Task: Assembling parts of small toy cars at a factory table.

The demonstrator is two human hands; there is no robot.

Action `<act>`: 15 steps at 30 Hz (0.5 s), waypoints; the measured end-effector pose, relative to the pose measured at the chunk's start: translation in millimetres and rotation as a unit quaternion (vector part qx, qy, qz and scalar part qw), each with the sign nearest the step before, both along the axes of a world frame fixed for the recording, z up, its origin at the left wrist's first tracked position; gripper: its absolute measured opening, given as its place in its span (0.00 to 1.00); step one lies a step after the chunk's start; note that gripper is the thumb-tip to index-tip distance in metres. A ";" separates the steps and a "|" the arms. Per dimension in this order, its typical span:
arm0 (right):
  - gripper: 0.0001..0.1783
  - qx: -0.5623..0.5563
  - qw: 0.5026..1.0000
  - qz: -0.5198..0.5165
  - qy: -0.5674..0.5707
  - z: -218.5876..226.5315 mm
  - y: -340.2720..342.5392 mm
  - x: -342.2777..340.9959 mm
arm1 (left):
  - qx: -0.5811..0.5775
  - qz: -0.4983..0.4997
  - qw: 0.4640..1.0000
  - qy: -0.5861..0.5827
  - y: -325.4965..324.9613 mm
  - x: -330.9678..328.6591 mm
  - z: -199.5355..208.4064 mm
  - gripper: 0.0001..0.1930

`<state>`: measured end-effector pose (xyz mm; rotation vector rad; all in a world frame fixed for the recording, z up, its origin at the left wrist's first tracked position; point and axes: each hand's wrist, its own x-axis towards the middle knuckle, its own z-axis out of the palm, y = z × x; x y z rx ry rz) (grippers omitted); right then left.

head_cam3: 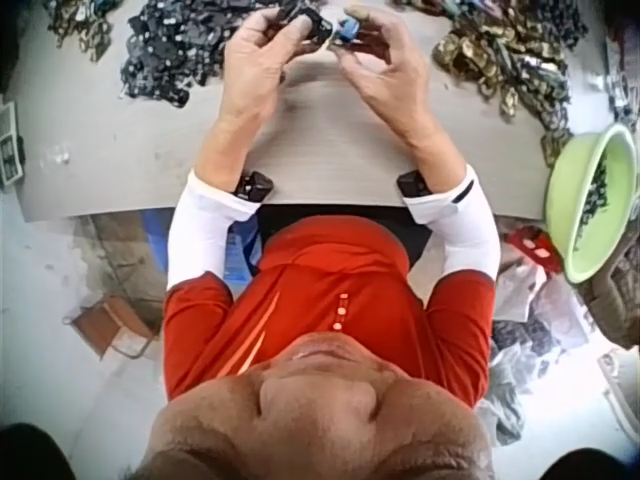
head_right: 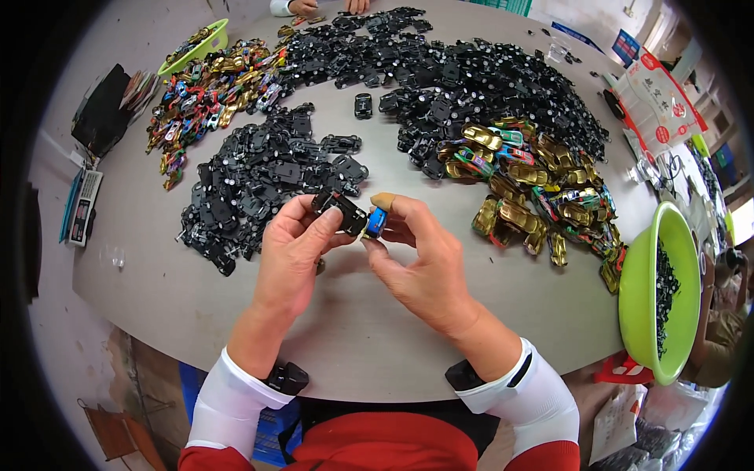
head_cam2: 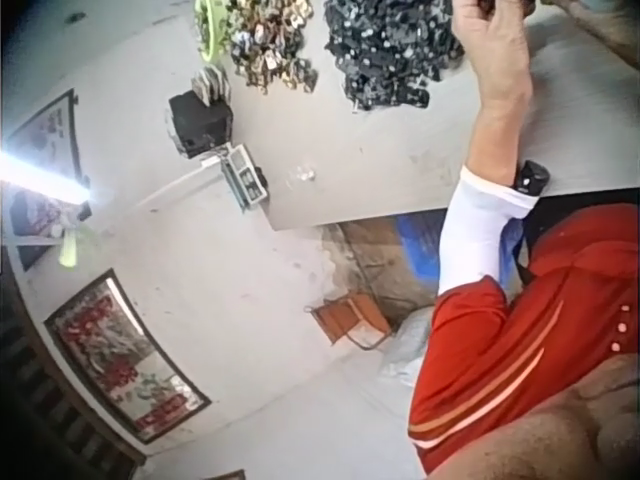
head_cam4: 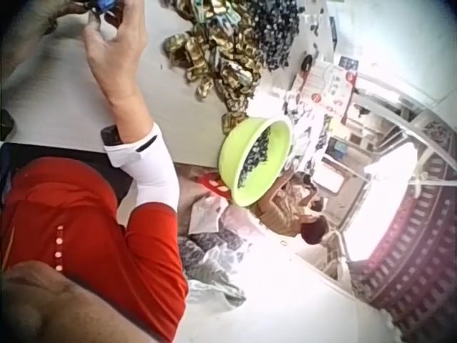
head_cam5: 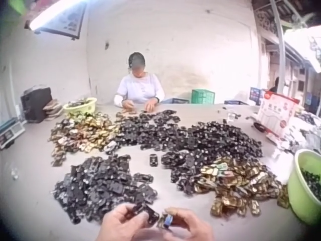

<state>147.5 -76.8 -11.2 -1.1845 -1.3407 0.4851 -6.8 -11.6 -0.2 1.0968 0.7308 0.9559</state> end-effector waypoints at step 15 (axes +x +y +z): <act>0.26 0.105 0.972 -0.036 -0.208 3.7 -5.9 -2.7 | 0.087 0.061 0.994 0.016 -12.8 8.9 1.9 0.08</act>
